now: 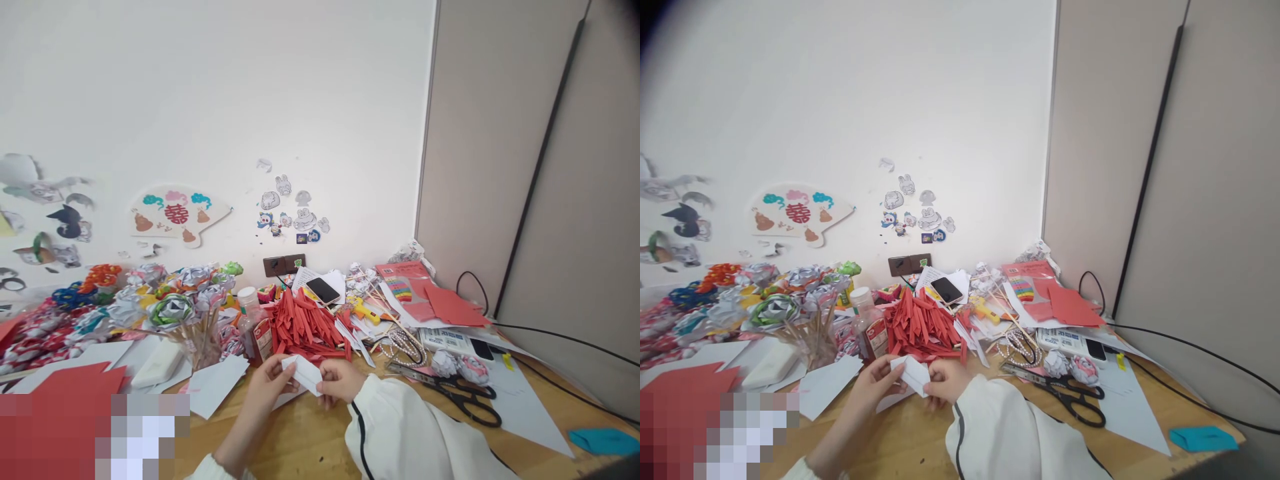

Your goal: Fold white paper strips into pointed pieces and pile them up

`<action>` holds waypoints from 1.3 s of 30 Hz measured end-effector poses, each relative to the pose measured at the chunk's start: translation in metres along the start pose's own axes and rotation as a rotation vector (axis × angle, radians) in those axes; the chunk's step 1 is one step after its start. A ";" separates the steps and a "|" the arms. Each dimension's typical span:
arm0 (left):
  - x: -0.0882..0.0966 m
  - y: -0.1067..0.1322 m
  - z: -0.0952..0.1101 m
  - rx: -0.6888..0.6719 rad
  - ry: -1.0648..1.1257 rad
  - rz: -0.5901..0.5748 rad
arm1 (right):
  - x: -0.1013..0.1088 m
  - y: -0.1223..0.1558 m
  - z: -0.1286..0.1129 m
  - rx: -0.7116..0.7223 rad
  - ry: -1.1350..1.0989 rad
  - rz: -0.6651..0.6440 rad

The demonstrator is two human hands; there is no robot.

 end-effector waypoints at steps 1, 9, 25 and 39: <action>0.002 -0.001 0.002 -0.009 -0.022 0.001 | 0.005 -0.001 0.000 -0.001 -0.016 0.038; 0.006 -0.001 -0.014 0.005 -0.028 0.036 | 0.023 -0.005 -0.002 0.079 -0.046 0.215; -0.005 0.001 -0.001 -0.042 -0.031 -0.022 | 0.031 -0.011 0.017 0.058 0.001 0.149; -0.003 0.003 -0.004 0.094 0.051 -0.058 | 0.036 0.004 -0.020 0.100 -0.072 0.201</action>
Point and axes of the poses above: each hand's wrist, its own y-axis away from the middle knuckle, its own x-axis out of the back of the hand, z = x × y, the point moved 8 cm from there along -y, towards the middle knuckle, and after that the axes turned 15 degrees about y, right-handed, at the moved point
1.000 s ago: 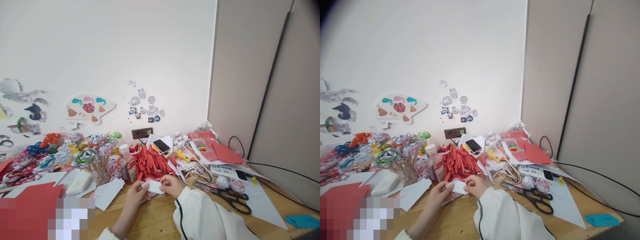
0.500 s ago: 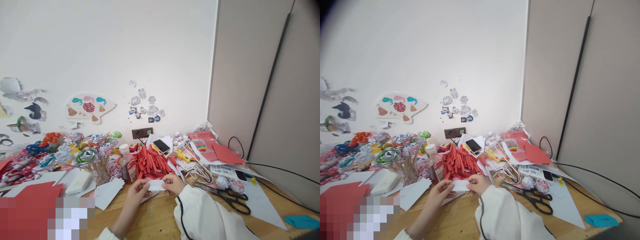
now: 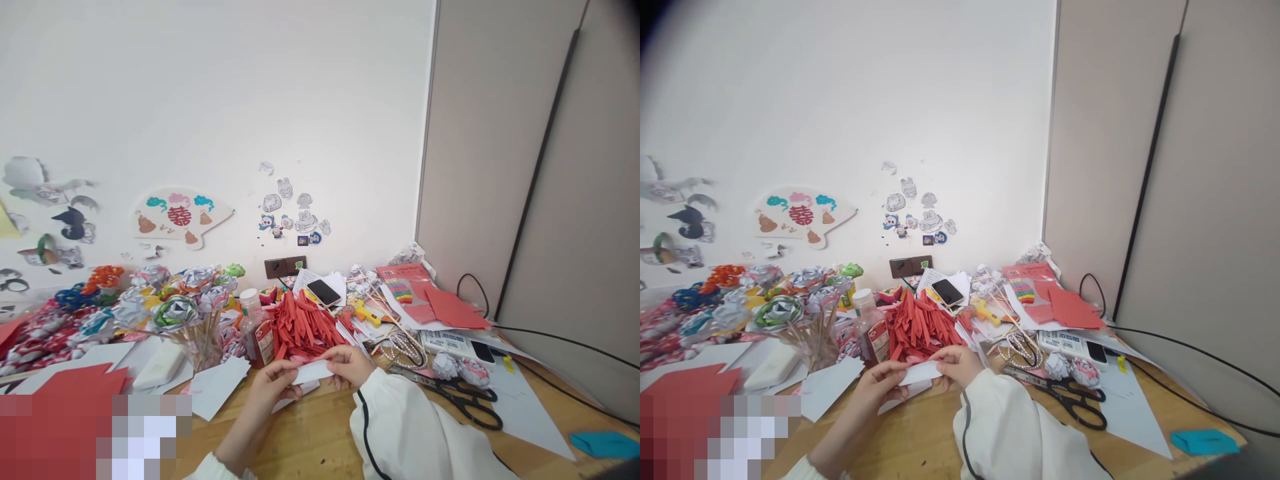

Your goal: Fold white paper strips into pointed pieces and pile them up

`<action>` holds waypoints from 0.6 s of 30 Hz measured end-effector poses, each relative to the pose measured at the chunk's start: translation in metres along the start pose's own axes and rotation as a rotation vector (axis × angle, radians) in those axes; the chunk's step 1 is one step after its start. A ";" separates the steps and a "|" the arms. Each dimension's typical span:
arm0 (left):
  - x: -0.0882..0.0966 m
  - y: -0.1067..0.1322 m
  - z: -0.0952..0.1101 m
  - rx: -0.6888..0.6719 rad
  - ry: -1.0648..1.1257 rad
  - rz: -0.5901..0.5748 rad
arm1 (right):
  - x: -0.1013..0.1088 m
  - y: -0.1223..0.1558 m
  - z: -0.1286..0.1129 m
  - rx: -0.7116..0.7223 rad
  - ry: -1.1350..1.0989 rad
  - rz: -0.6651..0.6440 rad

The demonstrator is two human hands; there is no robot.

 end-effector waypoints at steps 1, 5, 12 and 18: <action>0.000 0.000 0.001 -0.007 -0.009 -0.005 | 0.001 0.000 0.000 0.000 -0.018 0.020; -0.005 0.004 0.004 -0.001 -0.021 -0.038 | -0.001 -0.002 0.004 0.005 -0.074 0.035; -0.008 0.008 -0.003 0.063 -0.038 0.011 | -0.001 -0.007 0.020 0.088 0.049 0.038; -0.002 0.000 -0.011 0.079 -0.128 0.026 | 0.000 -0.006 0.026 0.094 0.156 0.022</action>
Point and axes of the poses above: each hand's wrist, its own y-axis away from the middle knuckle, its own x-axis out of the back of the hand, z = x × y, the point moved 8 cm from there along -y, towards the middle knuckle, and after that the axes turned 15 degrees about y, right-handed, at the moved point
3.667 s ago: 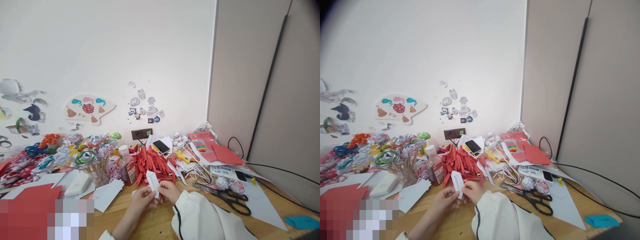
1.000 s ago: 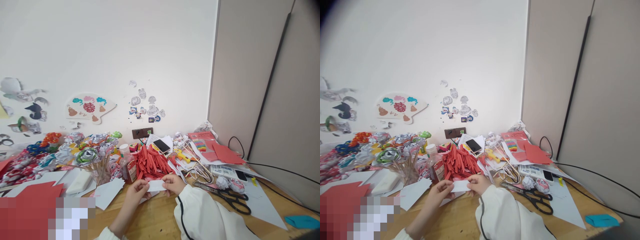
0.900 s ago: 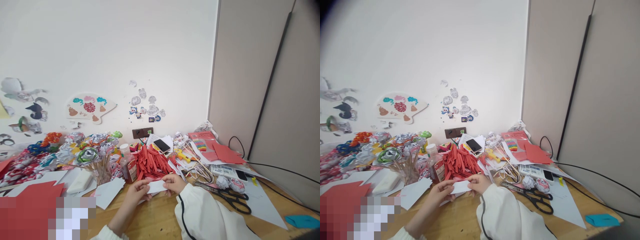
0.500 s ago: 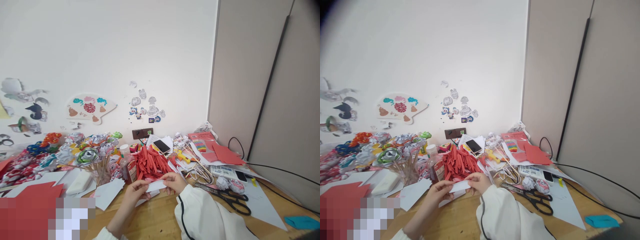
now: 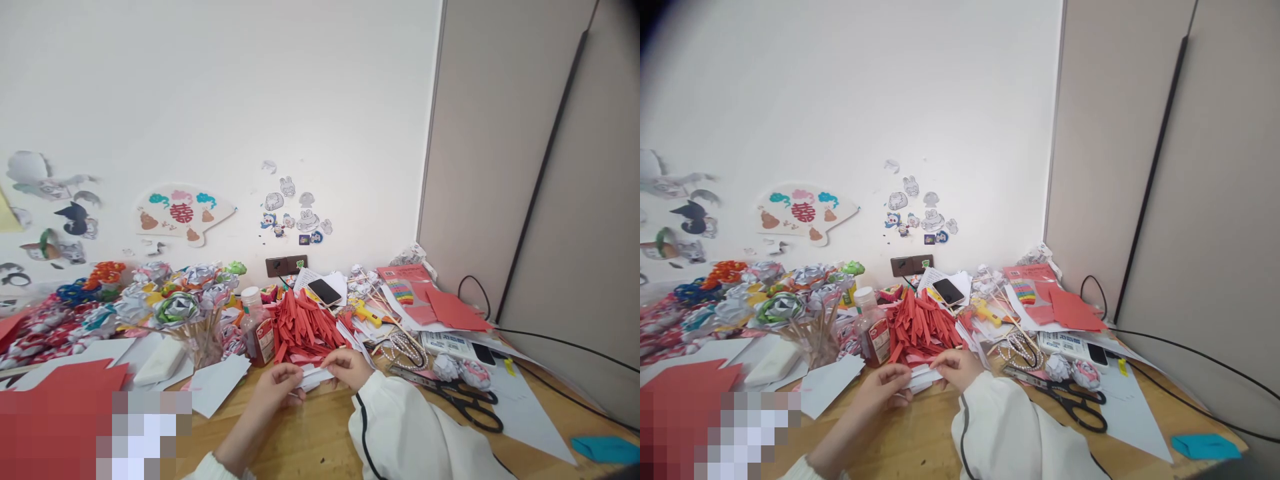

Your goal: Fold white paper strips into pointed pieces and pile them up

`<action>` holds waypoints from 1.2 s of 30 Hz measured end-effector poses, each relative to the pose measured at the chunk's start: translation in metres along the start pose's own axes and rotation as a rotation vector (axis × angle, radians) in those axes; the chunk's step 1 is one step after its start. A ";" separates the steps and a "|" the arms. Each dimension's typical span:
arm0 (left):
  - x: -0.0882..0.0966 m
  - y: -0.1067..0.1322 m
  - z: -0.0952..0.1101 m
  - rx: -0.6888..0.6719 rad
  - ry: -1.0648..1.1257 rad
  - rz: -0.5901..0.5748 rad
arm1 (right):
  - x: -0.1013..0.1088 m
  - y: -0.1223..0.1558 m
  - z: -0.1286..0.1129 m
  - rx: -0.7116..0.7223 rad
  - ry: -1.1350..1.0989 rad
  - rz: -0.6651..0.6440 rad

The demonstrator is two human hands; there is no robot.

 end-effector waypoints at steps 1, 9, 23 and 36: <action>0.001 -0.001 0.001 -0.028 -0.021 0.009 | -0.001 0.001 -0.001 0.003 0.016 -0.013; -0.011 0.006 0.012 -0.209 -0.169 -0.022 | -0.010 0.004 0.000 -0.039 0.179 -0.056; -0.007 0.002 0.000 -0.112 -0.120 0.017 | -0.019 0.004 -0.002 -0.062 0.052 -0.228; -0.011 0.002 -0.003 -0.158 -0.232 -0.020 | -0.021 0.006 -0.007 -0.037 0.065 -0.239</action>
Point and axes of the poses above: each hand's wrist, its own y-axis away from the middle knuckle, its own x-axis out of the back of the hand, z = x × y, the point moved 8 cm from there along -y, towards the middle knuckle, and after that the axes turned 15 degrees about y, right-handed, at the moved point
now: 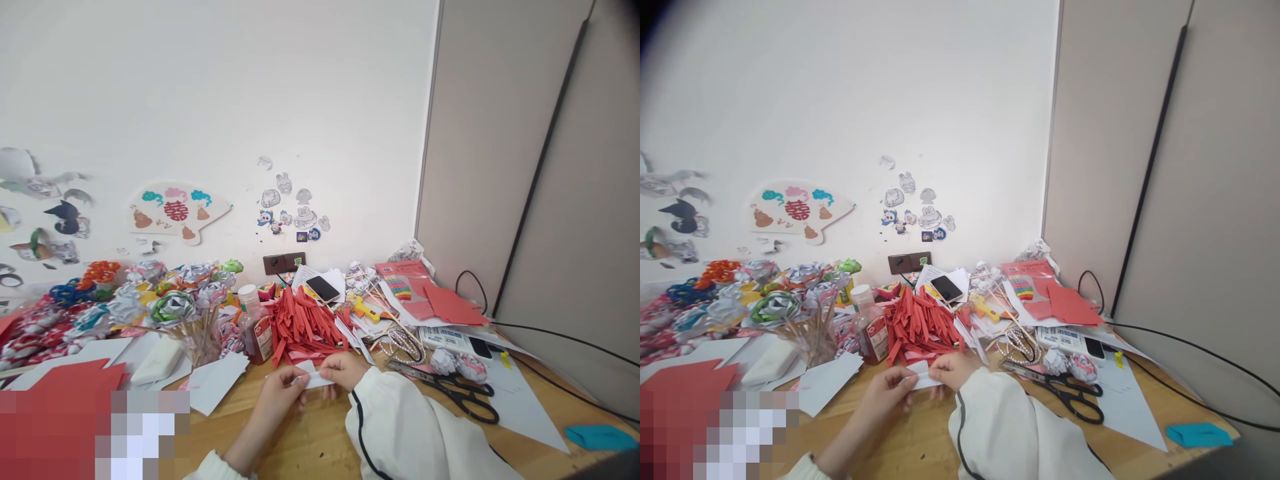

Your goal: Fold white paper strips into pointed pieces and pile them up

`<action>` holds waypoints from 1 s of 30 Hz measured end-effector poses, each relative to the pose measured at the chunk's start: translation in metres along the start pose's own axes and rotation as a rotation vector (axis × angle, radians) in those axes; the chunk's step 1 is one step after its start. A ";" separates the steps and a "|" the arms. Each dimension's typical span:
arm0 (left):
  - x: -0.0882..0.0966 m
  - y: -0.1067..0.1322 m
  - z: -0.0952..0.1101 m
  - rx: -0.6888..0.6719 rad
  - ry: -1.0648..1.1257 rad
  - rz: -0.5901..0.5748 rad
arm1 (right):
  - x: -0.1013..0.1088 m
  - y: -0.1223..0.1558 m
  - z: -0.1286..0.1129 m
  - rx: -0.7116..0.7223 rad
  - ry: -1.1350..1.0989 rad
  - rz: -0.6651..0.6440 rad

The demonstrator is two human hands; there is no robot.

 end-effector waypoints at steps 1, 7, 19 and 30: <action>-0.001 0.000 0.000 -0.012 -0.007 0.003 | -0.001 0.000 0.001 -0.010 -0.001 0.011; -0.007 0.003 -0.001 -0.028 -0.049 -0.033 | -0.007 0.000 -0.001 -0.022 0.061 0.058; -0.001 0.004 0.016 -0.073 -0.022 -0.045 | 0.014 0.002 0.007 -0.022 0.045 0.066; -0.005 -0.004 -0.005 0.005 0.191 -0.087 | 0.006 -0.002 -0.002 0.011 -0.019 0.109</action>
Point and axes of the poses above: each hand's wrist, its own y-axis away from the middle knuckle, its own x-axis out of the back of the hand, z = x × y, the point moved 8 cm from there along -y, towards the middle knuckle, and after that the axes turned 15 degrees about y, right-handed, at the moved point
